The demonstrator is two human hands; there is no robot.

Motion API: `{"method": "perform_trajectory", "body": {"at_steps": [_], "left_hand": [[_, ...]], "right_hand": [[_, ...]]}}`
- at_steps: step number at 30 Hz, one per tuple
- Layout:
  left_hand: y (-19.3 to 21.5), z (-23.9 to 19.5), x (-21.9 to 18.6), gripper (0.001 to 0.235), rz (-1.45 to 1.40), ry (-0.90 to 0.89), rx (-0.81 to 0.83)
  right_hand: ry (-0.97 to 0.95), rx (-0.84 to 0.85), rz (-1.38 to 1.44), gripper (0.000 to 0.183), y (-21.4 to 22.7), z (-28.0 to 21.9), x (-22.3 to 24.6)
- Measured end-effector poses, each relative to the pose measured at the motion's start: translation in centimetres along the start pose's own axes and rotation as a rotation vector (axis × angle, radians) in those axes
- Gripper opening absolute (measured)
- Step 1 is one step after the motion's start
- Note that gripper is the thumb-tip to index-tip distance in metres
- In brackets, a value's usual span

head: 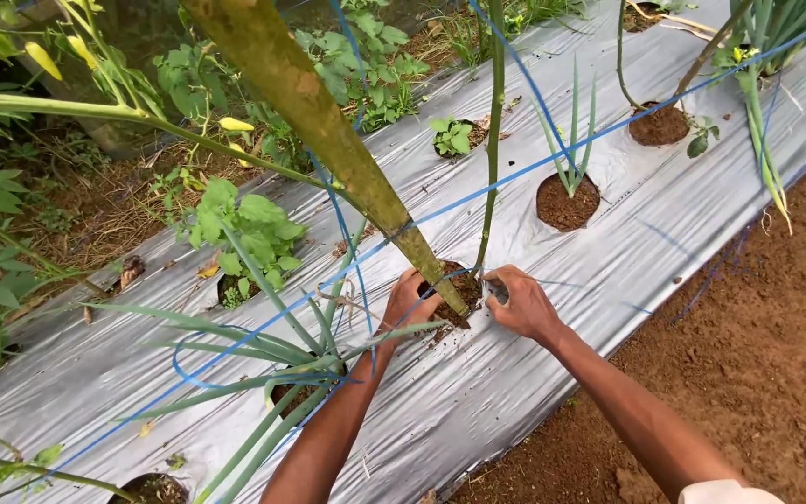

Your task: The person gathers soil from the ground using a small wooden tool and then manually places handfuls of that soil into the planting holes of a plastic-covered garden bed to support the base of green onion plants.

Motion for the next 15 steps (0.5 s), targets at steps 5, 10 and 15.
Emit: {"method": "perform_trajectory", "body": {"at_steps": [5,10,15], "left_hand": [[4.2,-3.2,-7.1,0.047,-0.058,0.047,0.023],[4.2,-1.8,-7.1,0.026,-0.014,-0.034,0.059],[2.0,-2.0,-4.7,0.056,0.001,0.039,0.075]], "right_hand": [[-0.031,0.155,-0.006,0.050,1.0,-0.5,2.7],[-0.117,0.084,0.076,0.049,0.5,-0.4,3.8],[0.177,-0.301,-0.092,0.011,-1.7,-1.1,3.1]]}}
Point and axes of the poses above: each hand's wrist, its own z-axis towards the middle knuckle, its own y-axis out of the back of the hand, x = y × z, the point moved 2 cm from there along z, towards the middle knuckle, and after that the axes turned 1 degree about -y, right-handed, at the moved point
